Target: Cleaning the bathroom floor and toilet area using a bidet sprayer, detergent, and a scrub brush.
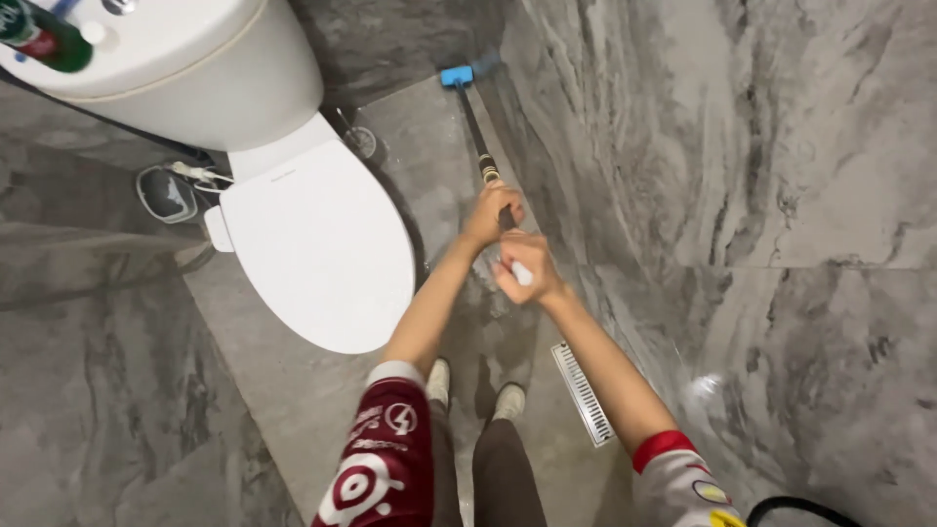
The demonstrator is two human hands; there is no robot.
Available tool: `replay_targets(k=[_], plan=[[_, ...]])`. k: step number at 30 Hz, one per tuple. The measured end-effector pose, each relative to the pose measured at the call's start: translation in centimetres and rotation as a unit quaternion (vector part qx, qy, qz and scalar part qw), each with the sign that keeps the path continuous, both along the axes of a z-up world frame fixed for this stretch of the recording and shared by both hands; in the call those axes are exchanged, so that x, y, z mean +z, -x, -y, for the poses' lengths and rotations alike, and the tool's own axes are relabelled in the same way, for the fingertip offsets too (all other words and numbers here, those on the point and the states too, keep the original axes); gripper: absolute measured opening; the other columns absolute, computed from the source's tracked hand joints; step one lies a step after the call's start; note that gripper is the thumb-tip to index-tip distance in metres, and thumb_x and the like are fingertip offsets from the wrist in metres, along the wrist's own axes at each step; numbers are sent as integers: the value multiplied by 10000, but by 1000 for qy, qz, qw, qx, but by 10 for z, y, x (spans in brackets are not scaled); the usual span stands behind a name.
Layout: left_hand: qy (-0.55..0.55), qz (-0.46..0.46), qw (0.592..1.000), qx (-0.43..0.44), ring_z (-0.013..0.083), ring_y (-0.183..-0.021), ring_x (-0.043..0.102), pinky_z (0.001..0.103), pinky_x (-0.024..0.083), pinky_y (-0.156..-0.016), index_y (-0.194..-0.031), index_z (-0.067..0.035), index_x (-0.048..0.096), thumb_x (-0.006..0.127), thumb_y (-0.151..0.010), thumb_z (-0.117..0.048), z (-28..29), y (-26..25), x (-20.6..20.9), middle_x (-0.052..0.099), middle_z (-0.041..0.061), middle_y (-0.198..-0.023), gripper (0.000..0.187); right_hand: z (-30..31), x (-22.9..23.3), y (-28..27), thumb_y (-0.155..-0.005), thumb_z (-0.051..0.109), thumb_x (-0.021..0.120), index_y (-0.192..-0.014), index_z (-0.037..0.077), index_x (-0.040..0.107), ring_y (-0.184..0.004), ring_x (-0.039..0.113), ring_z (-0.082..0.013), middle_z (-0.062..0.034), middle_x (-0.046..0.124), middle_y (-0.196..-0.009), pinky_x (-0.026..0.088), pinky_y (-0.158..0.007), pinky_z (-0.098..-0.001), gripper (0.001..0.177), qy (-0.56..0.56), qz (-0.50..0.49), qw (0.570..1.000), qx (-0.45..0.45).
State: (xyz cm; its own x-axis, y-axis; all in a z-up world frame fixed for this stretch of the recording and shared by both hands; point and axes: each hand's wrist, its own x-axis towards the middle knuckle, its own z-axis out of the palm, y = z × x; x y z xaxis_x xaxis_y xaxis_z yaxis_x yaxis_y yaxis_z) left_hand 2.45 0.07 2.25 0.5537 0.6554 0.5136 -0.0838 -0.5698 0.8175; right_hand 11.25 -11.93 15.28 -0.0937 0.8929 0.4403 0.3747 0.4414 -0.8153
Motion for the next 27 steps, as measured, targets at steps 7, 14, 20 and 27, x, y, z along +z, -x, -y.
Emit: replay_targets(k=[7, 14, 20, 27], plan=[[19, -91, 990, -104, 312, -769, 580, 430, 438, -746, -660, -96, 559, 774, -567, -131, 35, -7, 12, 600, 78, -696, 237, 34, 62, -11, -744, 51, 700, -618, 97, 448, -517, 485, -249, -51, 481, -585, 351, -517, -386, 285, -1, -65, 998, 23], [28, -39, 998, -45, 315, -815, 608, 412, 459, -743, -721, -120, 600, 763, -661, -124, -5, -35, -47, 629, 71, -780, 174, 9, 1, -32, -796, 33, 676, -684, 49, 470, -576, 505, -271, -100, 513, -655, 371, -561, -375, 235, -6, -44, 998, -34], [-55, -45, 993, -91, 331, -772, 592, 437, 408, -789, -681, -134, 620, 754, -529, -144, 61, -16, 23, 623, 49, -727, 203, 62, 61, -21, -747, 73, 697, -638, 81, 457, -561, 484, -267, -89, 480, -624, 349, -549, -400, 263, 3, -44, 999, 1], [70, -44, 994, -64, 308, -781, 584, 382, 435, -740, -766, -125, 598, 732, -713, -133, 12, -8, -87, 615, 47, -790, 145, 30, -20, -10, -754, 44, 668, -688, 63, 487, -636, 510, -307, -112, 506, -691, 363, -582, -413, 193, -9, -17, 1000, -8]])
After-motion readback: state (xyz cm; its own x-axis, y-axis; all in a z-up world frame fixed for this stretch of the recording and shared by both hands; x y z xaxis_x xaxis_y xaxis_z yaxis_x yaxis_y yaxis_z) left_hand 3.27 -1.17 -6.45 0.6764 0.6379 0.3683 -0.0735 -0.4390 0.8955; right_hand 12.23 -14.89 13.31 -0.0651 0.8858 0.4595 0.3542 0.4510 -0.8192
